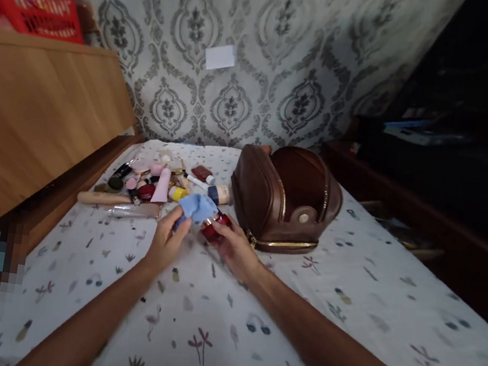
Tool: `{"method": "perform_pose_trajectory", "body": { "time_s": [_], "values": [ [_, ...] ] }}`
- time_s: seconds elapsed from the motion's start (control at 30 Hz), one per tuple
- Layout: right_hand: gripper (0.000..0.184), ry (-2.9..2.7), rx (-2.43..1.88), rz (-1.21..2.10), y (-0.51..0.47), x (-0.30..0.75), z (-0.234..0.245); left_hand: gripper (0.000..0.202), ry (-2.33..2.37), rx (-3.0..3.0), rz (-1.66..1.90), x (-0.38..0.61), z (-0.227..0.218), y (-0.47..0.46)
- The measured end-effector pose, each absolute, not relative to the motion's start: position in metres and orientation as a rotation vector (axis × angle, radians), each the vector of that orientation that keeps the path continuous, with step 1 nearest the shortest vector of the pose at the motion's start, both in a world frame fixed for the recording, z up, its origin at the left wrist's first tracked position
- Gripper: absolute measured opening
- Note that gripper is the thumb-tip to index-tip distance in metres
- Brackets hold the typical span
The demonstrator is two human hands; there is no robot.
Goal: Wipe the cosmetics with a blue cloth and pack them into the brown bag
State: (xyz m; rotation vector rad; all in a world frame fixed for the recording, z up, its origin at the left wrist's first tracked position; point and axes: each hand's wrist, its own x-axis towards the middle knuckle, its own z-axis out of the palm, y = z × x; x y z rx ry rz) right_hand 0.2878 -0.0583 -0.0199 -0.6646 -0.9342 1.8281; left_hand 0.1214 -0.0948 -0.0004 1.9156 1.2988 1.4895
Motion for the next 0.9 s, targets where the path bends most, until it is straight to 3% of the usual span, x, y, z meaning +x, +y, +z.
{"method": "perform_pose_trajectory", "body": {
  "time_s": [0.13,0.27,0.5,0.77,0.9],
  "values": [
    [0.048,-1.12,-0.676,1.696,-0.057,0.289,-0.023,0.032,1.228,2.337,1.291,0.125,0.0,-0.097],
    [0.049,-1.5,-0.709,1.468,-0.06,0.292,-0.024,0.031,1.287,2.353,1.24,0.126,-0.001,-0.095],
    [0.09,-1.747,-0.795,1.236,-0.072,0.294,-0.023,0.037,1.457,2.011,1.184,0.122,-0.001,-0.091],
    [0.08,-1.722,-0.805,1.216,-0.069,0.294,-0.03,0.045,1.41,1.689,1.251,0.116,-0.012,-0.08],
    [0.066,-1.72,-0.851,1.128,-0.067,0.295,-0.028,0.039,1.358,1.675,1.244,0.117,-0.011,-0.082]
  ]
}}
